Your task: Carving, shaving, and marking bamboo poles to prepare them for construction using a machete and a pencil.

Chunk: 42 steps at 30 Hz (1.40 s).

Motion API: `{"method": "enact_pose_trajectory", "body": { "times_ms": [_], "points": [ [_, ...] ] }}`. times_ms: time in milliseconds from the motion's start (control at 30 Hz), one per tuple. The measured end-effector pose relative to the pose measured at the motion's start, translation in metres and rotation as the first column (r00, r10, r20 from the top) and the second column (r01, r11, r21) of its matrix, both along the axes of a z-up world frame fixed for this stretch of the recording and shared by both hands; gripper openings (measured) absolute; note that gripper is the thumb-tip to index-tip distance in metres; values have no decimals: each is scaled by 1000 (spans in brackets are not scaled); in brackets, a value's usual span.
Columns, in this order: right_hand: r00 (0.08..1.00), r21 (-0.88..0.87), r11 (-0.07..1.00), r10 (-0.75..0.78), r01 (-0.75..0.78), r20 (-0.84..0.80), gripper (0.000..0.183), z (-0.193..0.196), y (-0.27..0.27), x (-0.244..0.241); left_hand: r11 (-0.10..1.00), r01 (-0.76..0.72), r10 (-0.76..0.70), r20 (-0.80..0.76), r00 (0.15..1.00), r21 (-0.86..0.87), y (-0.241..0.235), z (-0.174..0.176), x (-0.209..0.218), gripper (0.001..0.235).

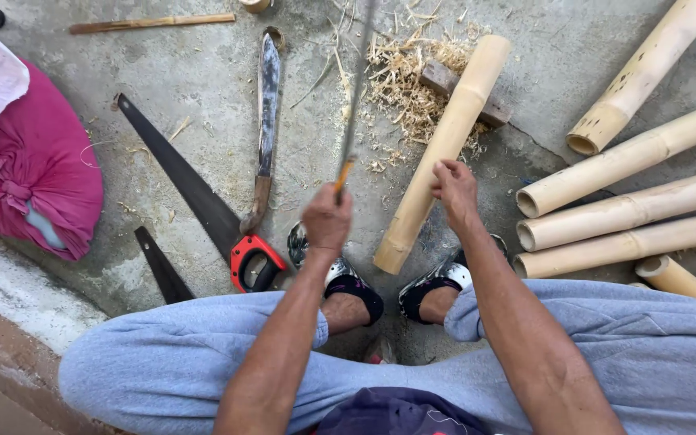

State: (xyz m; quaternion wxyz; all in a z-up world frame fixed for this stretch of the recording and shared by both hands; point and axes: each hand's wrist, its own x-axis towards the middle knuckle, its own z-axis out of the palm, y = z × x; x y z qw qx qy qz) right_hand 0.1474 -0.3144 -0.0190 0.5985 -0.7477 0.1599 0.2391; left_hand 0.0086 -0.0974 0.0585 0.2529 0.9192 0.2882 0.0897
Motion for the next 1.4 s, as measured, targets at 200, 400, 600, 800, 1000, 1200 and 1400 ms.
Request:
{"method": "enact_pose_trajectory", "body": {
  "times_ms": [200,400,600,800,1000,1200,1400],
  "points": [
    [995,296,954,75,-51,-72,48,63,12,22,978,203,-195,143,970,-46,-98,7,31,22],
    [998,332,943,-11,32,-67,43,10,-19,21,940,321,-307,124,944,-116,-126,11,4,22],
    [989,249,966,-30,65,-144,44,0,-28,18,921,366,-368,10,930,-130,-125,-16,-38,24],
    [994,239,969,-44,68,-102,51,-10,-17,14,928,369,-372,-66,926,-52,-122,-31,-38,25],
    [1000,24,1000,-7,7,-17,52,-4,-9,22,927,373,-374,-87,923,-35,-122,-30,-25,25],
    [1000,-40,999,-20,20,17,51,-3,-4,25,937,347,-350,-79,933,-49,-118,-38,-19,25],
    [1000,-112,994,19,-20,-13,60,7,-3,19,940,330,-335,-57,940,-84,-117,-34,-15,26]
  ]
}}
